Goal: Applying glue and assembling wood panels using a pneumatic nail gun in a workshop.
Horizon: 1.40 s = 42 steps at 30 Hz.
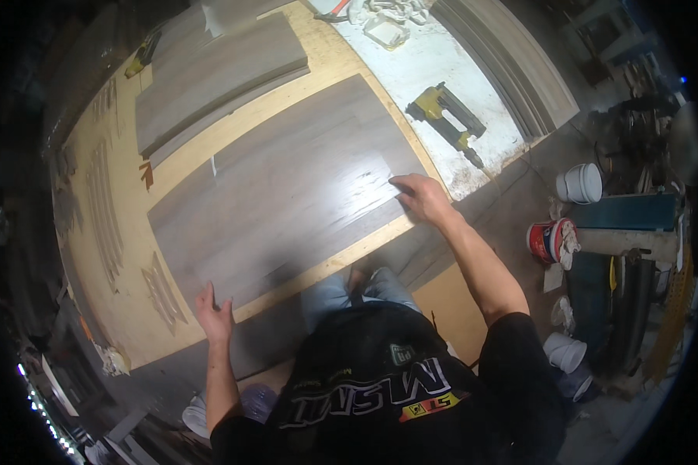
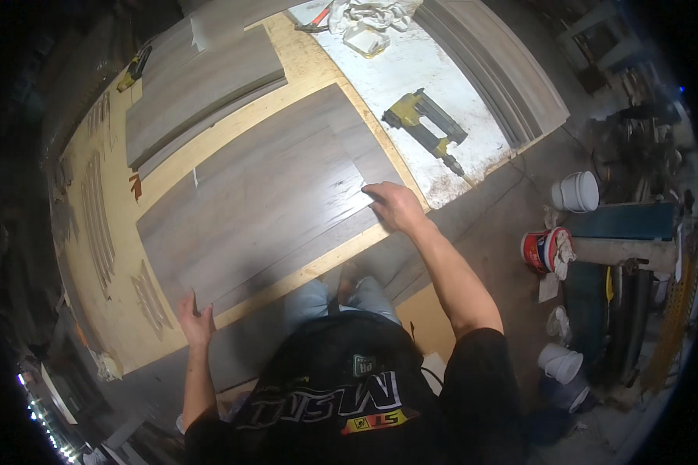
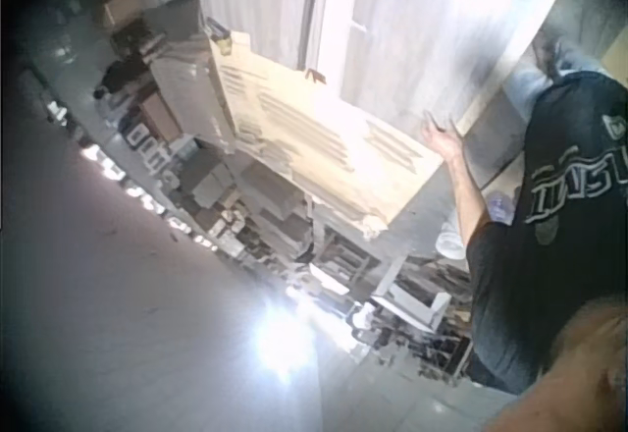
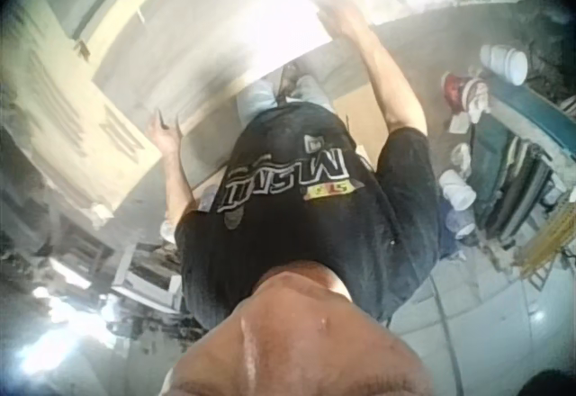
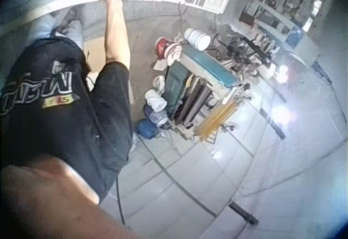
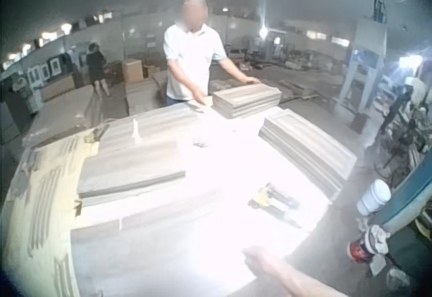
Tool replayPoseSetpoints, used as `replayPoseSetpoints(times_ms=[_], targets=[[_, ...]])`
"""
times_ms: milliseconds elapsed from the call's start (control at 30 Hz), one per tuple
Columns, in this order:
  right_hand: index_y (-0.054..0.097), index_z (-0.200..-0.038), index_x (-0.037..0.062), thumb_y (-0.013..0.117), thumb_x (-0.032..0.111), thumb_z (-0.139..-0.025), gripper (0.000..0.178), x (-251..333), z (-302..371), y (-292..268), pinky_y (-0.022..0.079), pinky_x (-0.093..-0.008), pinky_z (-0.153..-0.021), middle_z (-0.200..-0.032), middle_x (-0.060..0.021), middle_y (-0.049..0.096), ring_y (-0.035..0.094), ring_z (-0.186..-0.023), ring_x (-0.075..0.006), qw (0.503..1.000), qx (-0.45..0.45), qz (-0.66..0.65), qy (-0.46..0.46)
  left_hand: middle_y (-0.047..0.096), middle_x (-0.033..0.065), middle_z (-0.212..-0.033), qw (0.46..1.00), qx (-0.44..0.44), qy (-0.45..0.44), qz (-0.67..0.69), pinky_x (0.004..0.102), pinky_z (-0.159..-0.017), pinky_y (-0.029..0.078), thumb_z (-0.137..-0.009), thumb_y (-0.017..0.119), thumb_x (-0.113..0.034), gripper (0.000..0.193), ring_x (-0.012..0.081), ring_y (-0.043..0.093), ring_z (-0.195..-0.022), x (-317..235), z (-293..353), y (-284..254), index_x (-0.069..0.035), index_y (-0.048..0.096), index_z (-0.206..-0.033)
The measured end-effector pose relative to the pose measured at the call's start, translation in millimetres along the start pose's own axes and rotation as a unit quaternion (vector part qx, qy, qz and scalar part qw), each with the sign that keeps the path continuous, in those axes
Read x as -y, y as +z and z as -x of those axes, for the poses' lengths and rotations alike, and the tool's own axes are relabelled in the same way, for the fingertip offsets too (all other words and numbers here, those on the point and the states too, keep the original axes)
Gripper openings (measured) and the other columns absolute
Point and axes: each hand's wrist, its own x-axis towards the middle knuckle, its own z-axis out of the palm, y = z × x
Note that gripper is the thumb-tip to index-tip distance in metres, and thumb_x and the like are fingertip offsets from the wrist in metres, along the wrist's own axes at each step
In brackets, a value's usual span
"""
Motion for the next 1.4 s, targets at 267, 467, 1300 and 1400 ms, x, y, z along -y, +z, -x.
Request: replayPoseSetpoints(times_ms=[267, 467, 1300, 1400], targets=[[0.071, -0.124, 0.0138, 0.071, 0.015, -0.088, 0.036, 15, -12, -31, 0.055, -0.0436, -0.091, -0.113, -0.0150, 0.072, 0.068, -0.104, -0.0356, 0.992, 0.093, 0.019, 0.085, 0.052, 0.0260, -0.142, 0.998, 0.006, 0.027, -0.053, 0.0472, -0.109, 0.043, -0.082, 0.081, -0.012, 0.069, 0.0436, 0.054, -0.126, 23, 5, -2, -0.005, 0.056, -0.146], [0.067, -0.131, 0.0147, 0.074, 0.018, -0.087, 0.045, -81, -60, -69, 0.053, -0.0467, -0.098, -0.122, -0.0163, 0.068, 0.064, -0.112, -0.0361, 0.964, -0.187, 0.187, 0.020, 0.049, 0.0271, -0.148, 0.973, -0.031, 0.173, -0.152, 0.0572, -0.116, 0.036, -0.081, 0.081, -0.020, 0.064, 0.0499, 0.047, -0.135, -48, 10, 39, -0.008, 0.060, -0.140], [0.057, -0.144, 0.0096, 0.073, 0.014, -0.086, 0.061, 59, 14, -92, 0.049, -0.0261, -0.056, -0.108, -0.0053, 0.068, 0.057, -0.058, -0.0108, 0.887, 0.093, -0.346, 0.293, 0.050, 0.0124, -0.153, 0.915, 0.022, 0.400, -0.047, 0.0641, -0.122, 0.023, -0.092, 0.070, -0.027, 0.052, 0.0375, 0.037, -0.146, -251, -52, 172, -0.021, 0.061, -0.143], [0.060, -0.139, 0.0076, 0.073, 0.014, -0.082, 0.058, 69, 7, -83, 0.051, -0.0266, -0.062, -0.107, -0.0044, 0.069, 0.060, -0.063, -0.0116, 0.905, 0.093, -0.295, 0.291, 0.049, 0.0120, -0.153, 0.918, 0.031, 0.392, -0.051, 0.0631, -0.123, 0.022, -0.092, 0.069, -0.027, 0.052, 0.0368, 0.037, -0.146, -250, -49, 173, -0.021, 0.060, -0.143]])
